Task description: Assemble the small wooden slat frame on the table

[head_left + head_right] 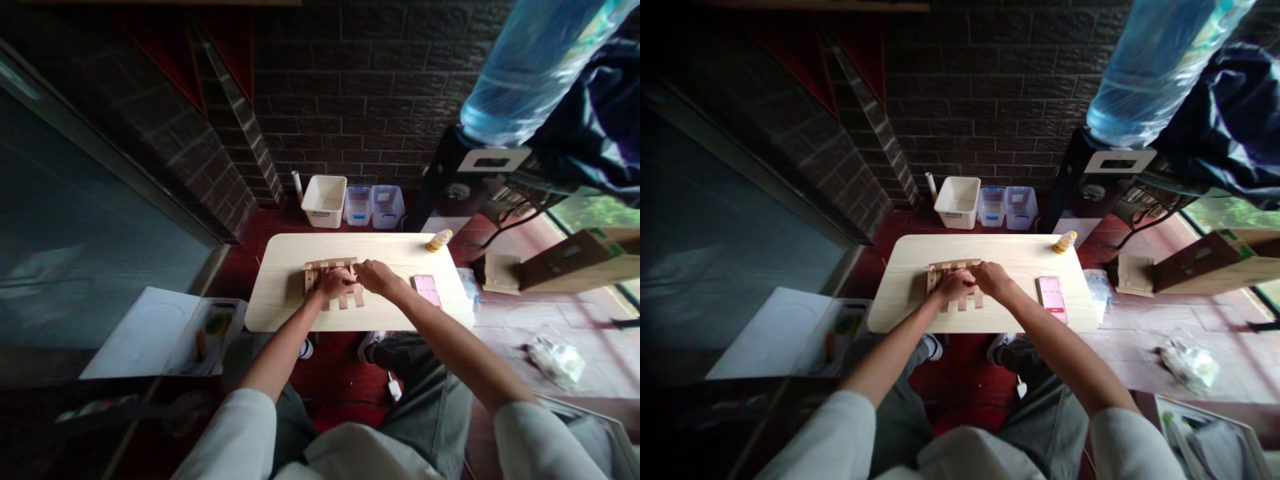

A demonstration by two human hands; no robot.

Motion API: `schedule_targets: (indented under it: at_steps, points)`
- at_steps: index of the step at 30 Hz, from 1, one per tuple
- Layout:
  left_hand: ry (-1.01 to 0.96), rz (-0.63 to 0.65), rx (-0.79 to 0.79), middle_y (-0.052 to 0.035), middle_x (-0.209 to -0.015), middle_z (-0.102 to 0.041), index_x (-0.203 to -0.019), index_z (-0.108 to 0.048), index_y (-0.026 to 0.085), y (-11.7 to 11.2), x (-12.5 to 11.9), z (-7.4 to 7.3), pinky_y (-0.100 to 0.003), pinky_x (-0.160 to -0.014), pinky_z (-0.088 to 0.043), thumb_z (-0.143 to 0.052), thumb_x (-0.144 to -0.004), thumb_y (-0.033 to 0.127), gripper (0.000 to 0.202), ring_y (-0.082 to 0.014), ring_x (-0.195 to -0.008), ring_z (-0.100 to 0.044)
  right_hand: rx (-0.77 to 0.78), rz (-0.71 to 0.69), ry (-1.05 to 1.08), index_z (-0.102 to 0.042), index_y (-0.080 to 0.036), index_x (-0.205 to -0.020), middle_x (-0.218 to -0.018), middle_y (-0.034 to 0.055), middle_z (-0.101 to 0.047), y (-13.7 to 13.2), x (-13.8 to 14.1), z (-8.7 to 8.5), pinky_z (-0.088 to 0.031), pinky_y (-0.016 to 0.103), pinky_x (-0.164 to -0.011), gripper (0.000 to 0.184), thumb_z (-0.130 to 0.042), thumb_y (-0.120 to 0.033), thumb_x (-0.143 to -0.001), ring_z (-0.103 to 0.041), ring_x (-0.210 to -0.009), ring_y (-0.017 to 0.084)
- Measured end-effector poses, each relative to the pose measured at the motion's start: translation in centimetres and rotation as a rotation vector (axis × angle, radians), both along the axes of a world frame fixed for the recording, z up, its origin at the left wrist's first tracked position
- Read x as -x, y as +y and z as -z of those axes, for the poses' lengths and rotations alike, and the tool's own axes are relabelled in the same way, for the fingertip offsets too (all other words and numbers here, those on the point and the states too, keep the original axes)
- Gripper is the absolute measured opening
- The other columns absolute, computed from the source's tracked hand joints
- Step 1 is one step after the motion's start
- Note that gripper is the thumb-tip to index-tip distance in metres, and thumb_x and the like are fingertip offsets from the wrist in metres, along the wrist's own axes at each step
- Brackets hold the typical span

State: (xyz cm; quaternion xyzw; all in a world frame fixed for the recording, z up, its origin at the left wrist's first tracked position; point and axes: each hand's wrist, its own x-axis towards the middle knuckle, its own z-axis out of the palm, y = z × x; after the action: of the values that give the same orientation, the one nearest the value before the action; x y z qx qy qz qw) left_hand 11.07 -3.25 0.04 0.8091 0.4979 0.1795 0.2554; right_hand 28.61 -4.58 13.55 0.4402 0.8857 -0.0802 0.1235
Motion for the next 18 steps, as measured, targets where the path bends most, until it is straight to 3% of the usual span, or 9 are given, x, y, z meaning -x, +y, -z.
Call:
schedule_targets:
  at_steps: [10, 14, 18]
  points:
    - [-0.020, 0.031, -0.056, -0.0027, -0.085, -0.076, -0.072, -0.077, 0.022, -0.5, 0.2, -0.2, -0.028, -0.084, -0.048, -0.065, -0.080, 0.035, 0.019, -0.0192, -0.091, -0.069, 0.025, 0.088, -0.033, -0.065, -0.007, -0.120, -0.110, 0.0224, -0.073, -0.1, -0.1, 0.0, -0.052, 0.030, -0.081, 0.034, -0.051, -0.030, -0.099, -0.071, -0.102, 0.029]
    - [-0.039, 0.016, -0.027, -0.0037, -0.087, -0.077, -0.074, -0.077, 0.021, -0.7, 0.2, -0.9, -0.029, -0.085, -0.049, -0.063, -0.080, 0.034, 0.020, -0.0219, -0.097, -0.069, 0.035, 0.059, -0.003, -0.062, -0.014, -0.124, -0.111, 0.0174, -0.074, -1.0, -0.3, -0.8, -0.051, 0.028, -0.077, 0.032, -0.053, -0.028, -0.098, -0.072, -0.101, 0.027]
    - [-0.002, 0.012, -0.022, -0.0046, -0.089, -0.077, -0.073, -0.076, 0.021, -0.7, 0.4, -1.0, -0.032, -0.089, -0.048, -0.063, -0.079, 0.033, 0.019, -0.0244, -0.102, -0.067, 0.000, 0.003, -0.035, -0.062, -0.011, -0.124, -0.107, 0.0183, -0.074, -1.0, 0.4, -0.4, -0.051, 0.029, -0.073, 0.030, -0.048, -0.022, -0.099, -0.073, -0.097, 0.027]
